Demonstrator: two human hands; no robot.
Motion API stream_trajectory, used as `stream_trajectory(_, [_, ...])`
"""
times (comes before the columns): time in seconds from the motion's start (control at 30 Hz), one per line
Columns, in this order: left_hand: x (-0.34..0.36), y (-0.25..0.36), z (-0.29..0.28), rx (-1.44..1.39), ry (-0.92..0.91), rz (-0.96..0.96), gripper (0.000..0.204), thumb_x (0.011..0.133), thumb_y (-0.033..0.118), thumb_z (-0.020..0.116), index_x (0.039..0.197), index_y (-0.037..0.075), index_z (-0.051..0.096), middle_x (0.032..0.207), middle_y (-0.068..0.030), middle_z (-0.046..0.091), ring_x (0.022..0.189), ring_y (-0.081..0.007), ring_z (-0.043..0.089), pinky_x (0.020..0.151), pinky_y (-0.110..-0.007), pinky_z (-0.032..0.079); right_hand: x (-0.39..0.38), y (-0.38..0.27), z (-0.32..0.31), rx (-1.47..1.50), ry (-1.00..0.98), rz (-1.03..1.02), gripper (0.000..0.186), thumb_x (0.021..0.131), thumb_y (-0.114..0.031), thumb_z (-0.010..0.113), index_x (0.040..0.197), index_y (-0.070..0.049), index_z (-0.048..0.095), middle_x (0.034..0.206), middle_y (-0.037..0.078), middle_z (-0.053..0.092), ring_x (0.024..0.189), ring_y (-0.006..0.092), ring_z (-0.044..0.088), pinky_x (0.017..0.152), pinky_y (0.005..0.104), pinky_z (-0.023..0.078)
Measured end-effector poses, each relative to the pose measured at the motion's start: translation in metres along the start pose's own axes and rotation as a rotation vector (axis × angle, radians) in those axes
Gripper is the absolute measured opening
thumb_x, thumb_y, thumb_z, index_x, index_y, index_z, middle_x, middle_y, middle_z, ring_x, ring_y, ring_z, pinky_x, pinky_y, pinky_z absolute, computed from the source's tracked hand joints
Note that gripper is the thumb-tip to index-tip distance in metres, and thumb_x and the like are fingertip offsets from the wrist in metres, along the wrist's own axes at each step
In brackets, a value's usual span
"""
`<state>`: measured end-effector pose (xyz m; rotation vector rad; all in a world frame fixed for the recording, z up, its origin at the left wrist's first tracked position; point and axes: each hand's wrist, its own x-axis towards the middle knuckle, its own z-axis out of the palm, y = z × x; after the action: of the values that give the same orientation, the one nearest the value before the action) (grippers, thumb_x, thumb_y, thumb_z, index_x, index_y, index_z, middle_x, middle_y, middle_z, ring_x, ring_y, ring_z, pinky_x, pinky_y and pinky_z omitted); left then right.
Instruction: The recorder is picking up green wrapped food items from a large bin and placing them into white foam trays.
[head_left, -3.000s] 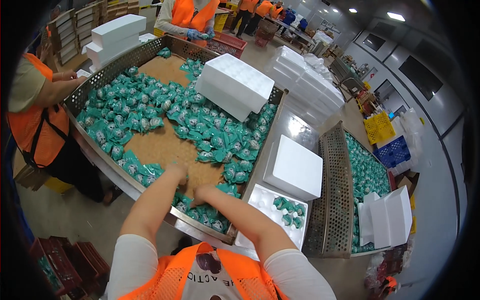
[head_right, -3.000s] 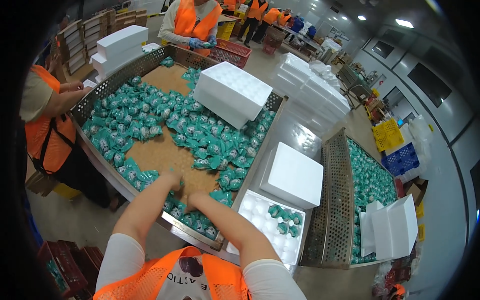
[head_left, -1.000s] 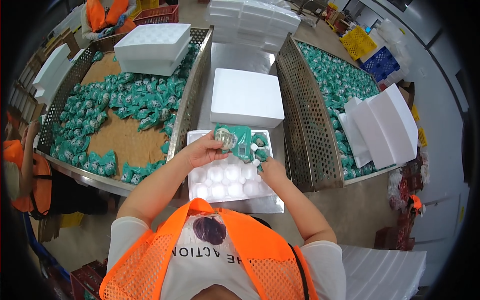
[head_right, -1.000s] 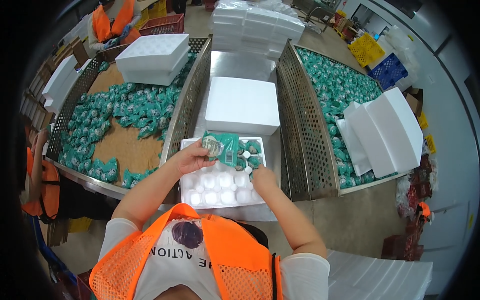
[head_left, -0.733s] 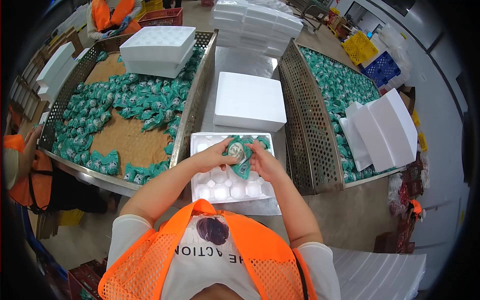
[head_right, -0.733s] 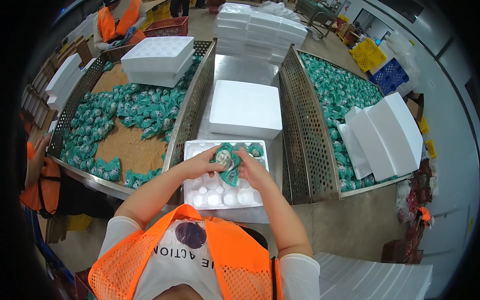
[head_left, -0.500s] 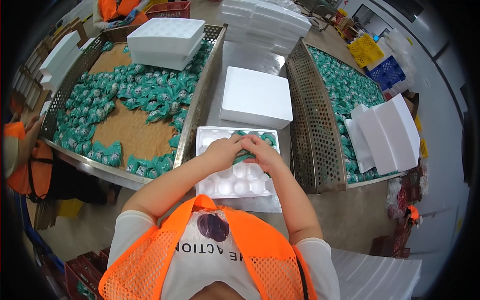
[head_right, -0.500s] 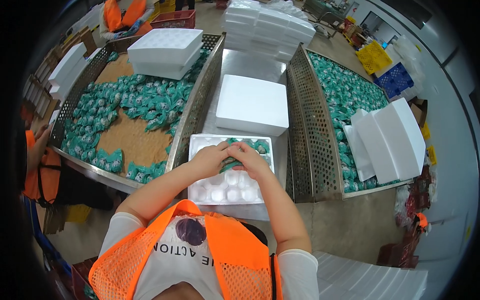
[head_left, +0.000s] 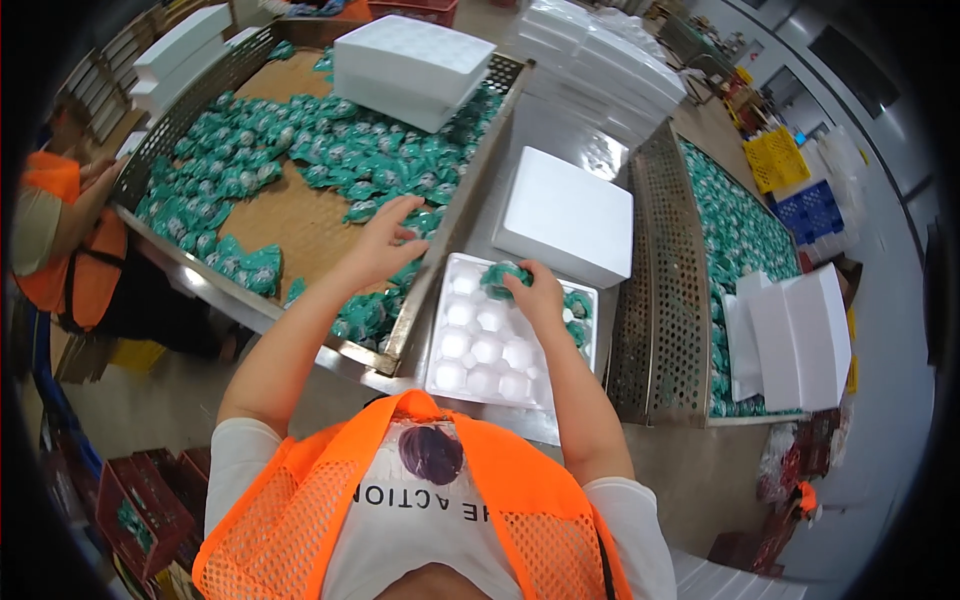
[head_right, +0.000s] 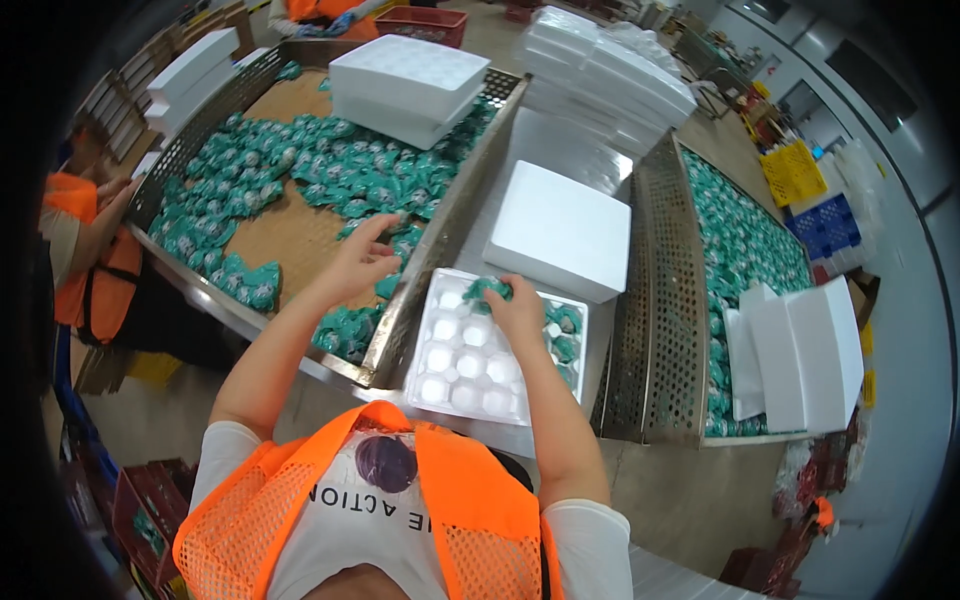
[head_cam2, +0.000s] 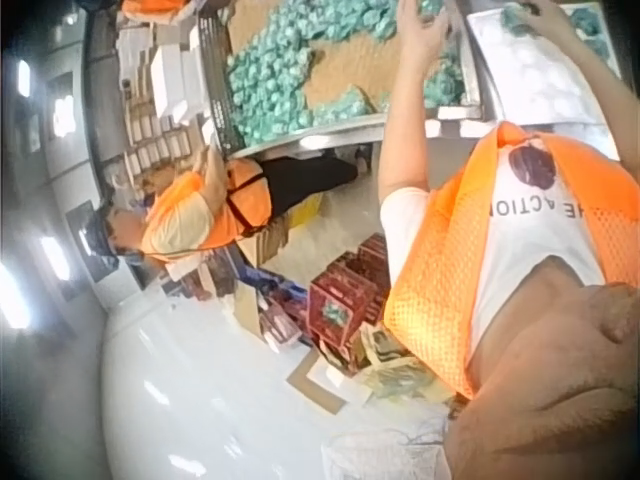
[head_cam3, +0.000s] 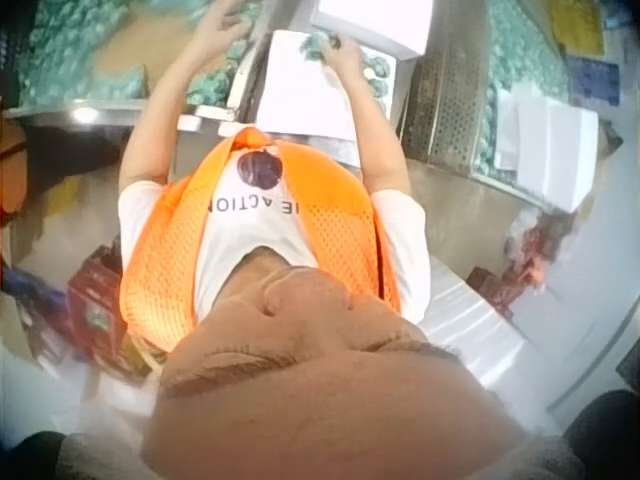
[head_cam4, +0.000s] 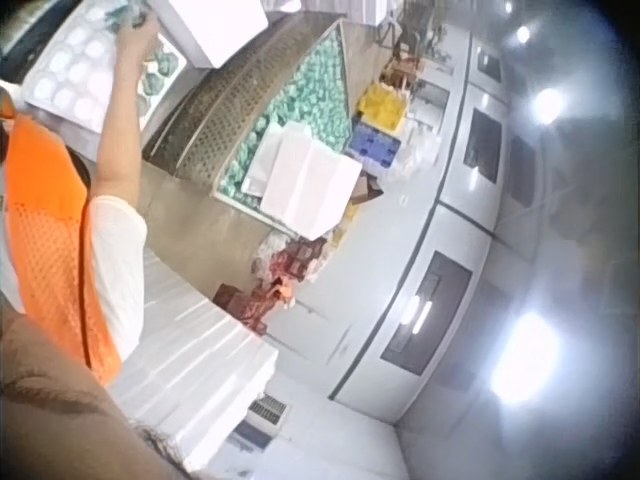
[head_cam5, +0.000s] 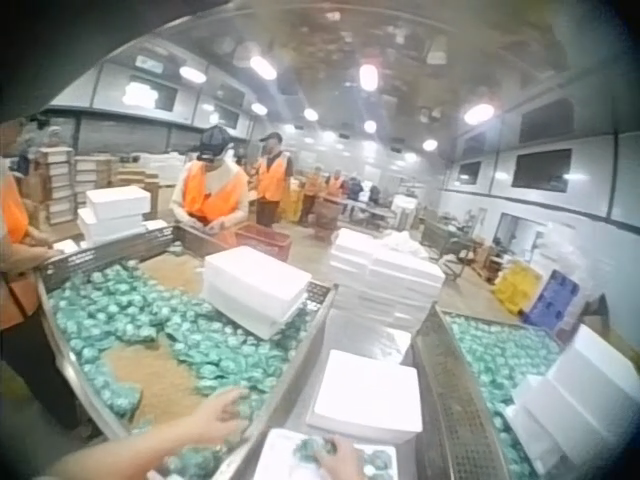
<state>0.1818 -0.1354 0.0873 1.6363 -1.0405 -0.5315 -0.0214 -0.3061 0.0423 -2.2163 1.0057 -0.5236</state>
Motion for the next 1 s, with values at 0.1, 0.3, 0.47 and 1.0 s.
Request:
stream_trajectory(0.1, [-0.007, -0.008, -0.03, -0.073, 0.068, -0.062, 0.051, 0.073, 0.01, 0.061, 0.12, 0.005, 0.041, 0.124, -0.0111, 0.037, 0.092, -0.0193, 0.054, 0.076, -0.026, 0.046, -0.012, -0.005, -0.003, -0.236, -0.009, -0.134, 0.035, 0.067, -0.026, 0.064, 0.088, 0.001, 0.056, 0.088, 0.019, 0.057, 0.084, 0.0344, 0.055, 0.073, 0.0393, 0.043])
stream_trajectory(0.3, [-0.016, -0.043, -0.078, 0.005, 0.127, -0.063, 0.045, 0.077, 0.01, 0.057, 0.119, 0.001, 0.044, 0.112, -0.0096, 0.05, 0.082, -0.0151, 0.057, 0.07, -0.026, 0.047, -0.002, -0.012, 0.003, -0.394, -0.166, -0.123, 0.032, 0.066, -0.023, 0.063, 0.083, 0.003, 0.057, 0.082, 0.022, 0.058, 0.079, 0.0362, 0.056, 0.07, 0.0415, 0.044])
stream_trajectory(0.47, [-0.021, -0.049, -0.074, 0.202, -0.066, -0.153, 0.042, 0.074, 0.015, 0.059, 0.114, 0.004, 0.049, 0.1, -0.0117, 0.057, 0.08, -0.0183, 0.059, 0.07, -0.029, 0.047, 0.02, -0.018, 0.027, -0.701, -0.278, -0.059, 0.029, 0.064, -0.029, 0.059, 0.076, -0.002, 0.064, 0.077, 0.018, 0.061, 0.075, 0.0332, 0.058, 0.067, 0.0399, 0.046])
stream_trajectory(1.0, [-0.008, -0.098, -0.017, 0.924, -1.037, 0.04, 0.055, 0.059, 0.012, 0.066, 0.111, 0.013, 0.049, 0.095, -0.0158, 0.057, 0.093, -0.0323, 0.054, 0.075, -0.04, 0.043, 0.016, -0.122, 0.017, -0.248, -0.191, -0.26, 0.038, 0.069, -0.025, 0.062, 0.101, -0.005, 0.056, 0.103, 0.017, 0.056, 0.094, 0.0308, 0.053, 0.078, 0.0384, 0.043])
